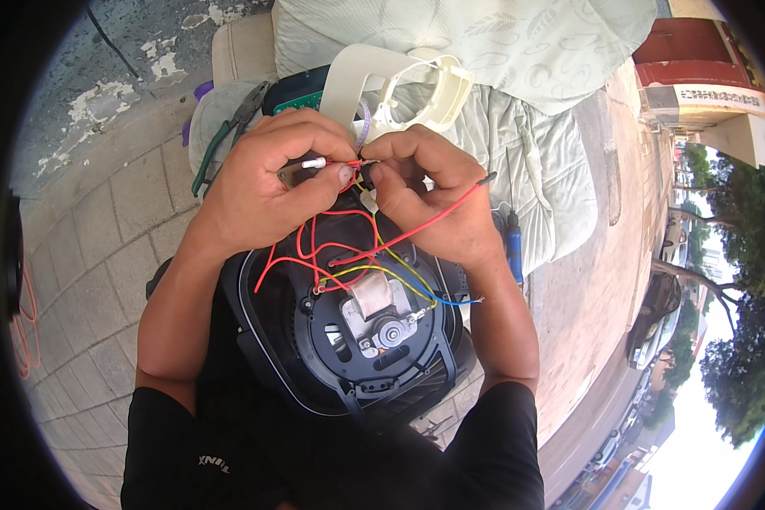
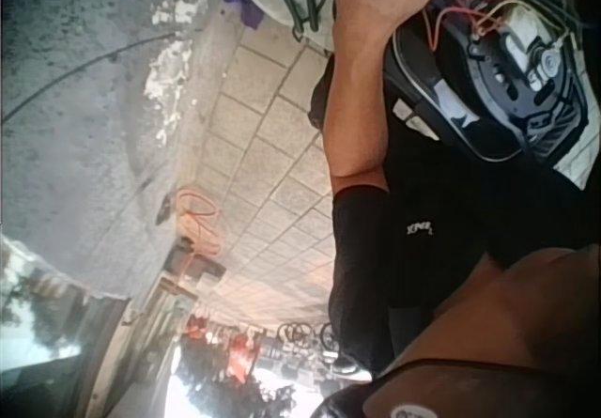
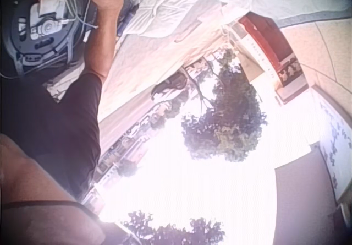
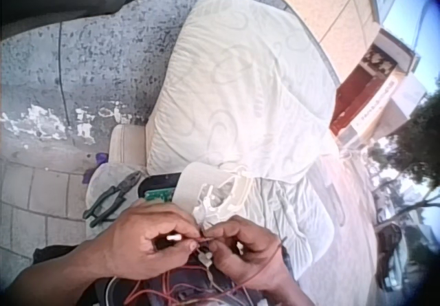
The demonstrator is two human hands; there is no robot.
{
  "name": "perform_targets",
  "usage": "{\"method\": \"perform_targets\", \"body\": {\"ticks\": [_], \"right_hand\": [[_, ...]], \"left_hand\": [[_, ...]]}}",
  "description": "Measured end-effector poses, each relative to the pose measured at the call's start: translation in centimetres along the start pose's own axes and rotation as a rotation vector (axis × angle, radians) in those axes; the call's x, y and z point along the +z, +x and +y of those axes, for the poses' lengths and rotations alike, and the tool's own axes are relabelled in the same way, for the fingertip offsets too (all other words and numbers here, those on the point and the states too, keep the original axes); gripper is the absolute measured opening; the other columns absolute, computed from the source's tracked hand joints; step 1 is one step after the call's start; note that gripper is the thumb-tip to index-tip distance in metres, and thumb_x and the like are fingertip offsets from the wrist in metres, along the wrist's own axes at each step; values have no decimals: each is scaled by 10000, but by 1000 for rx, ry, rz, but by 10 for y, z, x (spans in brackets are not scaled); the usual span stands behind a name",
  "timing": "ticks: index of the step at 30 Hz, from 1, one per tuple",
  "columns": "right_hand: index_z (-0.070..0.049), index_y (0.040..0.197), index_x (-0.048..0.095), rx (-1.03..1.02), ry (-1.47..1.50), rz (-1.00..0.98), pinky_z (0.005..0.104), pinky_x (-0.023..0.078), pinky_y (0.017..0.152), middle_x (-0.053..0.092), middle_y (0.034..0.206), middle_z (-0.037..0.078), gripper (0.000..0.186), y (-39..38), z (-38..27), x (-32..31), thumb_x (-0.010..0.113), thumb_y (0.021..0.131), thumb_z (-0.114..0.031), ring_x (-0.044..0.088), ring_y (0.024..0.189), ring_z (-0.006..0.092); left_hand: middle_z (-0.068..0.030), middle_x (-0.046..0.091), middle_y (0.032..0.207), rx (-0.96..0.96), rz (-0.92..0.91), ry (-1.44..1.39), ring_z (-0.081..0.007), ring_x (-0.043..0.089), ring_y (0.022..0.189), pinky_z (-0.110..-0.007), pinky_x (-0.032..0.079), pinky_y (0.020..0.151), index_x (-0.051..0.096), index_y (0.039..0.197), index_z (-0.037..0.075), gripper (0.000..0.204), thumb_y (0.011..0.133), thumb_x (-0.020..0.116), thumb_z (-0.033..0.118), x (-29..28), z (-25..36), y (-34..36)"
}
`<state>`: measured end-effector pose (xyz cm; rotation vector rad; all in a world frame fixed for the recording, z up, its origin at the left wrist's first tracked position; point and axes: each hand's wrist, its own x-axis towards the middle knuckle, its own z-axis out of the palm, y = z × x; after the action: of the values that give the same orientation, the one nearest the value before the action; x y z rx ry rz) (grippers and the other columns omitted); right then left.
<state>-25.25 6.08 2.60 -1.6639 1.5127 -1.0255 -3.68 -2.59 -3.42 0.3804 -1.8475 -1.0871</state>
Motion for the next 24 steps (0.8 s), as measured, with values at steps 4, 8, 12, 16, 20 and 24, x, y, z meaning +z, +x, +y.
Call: {"method": "perform_targets", "body": {"ticks": [4, 8, 12, 16, 20, 24], "right_hand": [[-13, 1096, 750, -34, -84, -2, 239, 497, 627, 699, 880, -18, 139, 0, 1, -2, 746, 960, 15, 616, 704, 30], [-42, 1084, 749, -162, -224, -19, 259, 502, 591, 708, 858, 14, 182, 4, -6, -6, 784, 916, 17, 647, 662, 77], [-63, 1061, 743, -301, -341, -19, 290, 520, 564, 723, 853, 62, 216, 9, -6, -5, 807, 872, 21, 678, 631, 146], [-32, 1051, 735, -395, -436, -47, 273, 527, 568, 700, 871, 56, 171, 11, -5, -7, 797, 903, 29, 695, 664, 115], [-54, 1012, 699, -476, -583, -30, 323, 526, 542, 691, 823, 70, 182, 14, -7, -6, 798, 870, 2, 684, 617, 190], [-84, 986, 675, -563, -680, -14, 384, 535, 536, 678, 775, 72, 225, 17, -7, -6, 799, 816, -6, 677, 599, 268]], "left_hand": [[-77, 755, 991, 11, 8, 17, -231, 718, 910, -375, 540, 871, 740, 1008, 15, 104, 907, 762, 26, 0, 0, -1], [-71, 759, 987, -14, -5, 27, -230, 718, 916, -379, 538, 879, 739, 1003, 23, 100, 908, 768, 34, 0, 2, 0], [-70, 761, 984, -11, 6, 33, -238, 717, 931, -384, 533, 886, 738, 995, 32, 92, 909, 771, 41, 1, 0, -1], [-63, 763, 985, -1, 13, 66, -248, 718, 938, -388, 525, 881, 736, 985, 44, 83, 913, 776, 59, 0, 0, -1], [-55, 766, 986, 1, 22, 116, -252, 718, 944, -395, 512, 877, 736, 977, 58, 80, 917, 783, 82, 1, 1, -2], [-44, 769, 989, -7, 17, 98, -250, 711, 943, -394, 493, 879, 739, 974, 71, 80, 919, 789, 101, 1, 0, -1]]}}
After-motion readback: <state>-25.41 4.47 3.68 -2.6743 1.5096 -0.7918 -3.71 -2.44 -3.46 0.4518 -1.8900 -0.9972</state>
